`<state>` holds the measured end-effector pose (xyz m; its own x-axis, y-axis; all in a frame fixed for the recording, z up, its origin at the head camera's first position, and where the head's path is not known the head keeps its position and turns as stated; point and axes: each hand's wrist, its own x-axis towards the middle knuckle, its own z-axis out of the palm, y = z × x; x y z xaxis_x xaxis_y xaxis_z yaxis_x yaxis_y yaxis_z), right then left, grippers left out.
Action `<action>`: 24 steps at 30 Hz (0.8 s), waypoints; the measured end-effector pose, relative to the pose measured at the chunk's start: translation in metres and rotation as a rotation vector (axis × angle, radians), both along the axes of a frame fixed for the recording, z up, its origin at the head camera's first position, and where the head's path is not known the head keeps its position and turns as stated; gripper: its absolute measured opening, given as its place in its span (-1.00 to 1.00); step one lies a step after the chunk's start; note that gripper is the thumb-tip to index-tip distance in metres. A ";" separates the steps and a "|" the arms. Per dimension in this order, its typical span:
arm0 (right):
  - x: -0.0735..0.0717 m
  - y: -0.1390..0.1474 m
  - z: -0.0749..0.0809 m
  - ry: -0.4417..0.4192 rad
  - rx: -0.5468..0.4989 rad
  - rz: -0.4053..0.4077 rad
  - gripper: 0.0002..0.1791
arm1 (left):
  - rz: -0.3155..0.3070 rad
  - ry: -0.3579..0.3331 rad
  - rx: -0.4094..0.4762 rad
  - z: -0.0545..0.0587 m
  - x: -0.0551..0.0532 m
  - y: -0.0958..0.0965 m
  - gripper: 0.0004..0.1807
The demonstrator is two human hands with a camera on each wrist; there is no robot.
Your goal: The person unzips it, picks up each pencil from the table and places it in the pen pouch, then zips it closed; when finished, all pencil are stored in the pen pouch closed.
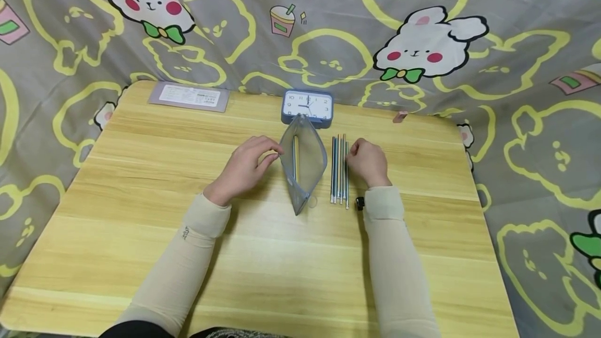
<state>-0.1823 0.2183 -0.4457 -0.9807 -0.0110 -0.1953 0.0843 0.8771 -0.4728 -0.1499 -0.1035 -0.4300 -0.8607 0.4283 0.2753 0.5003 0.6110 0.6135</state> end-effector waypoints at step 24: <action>0.020 -0.008 0.008 -0.070 0.071 0.068 -0.80 | 0.002 -0.011 0.005 0.003 0.001 0.002 -0.85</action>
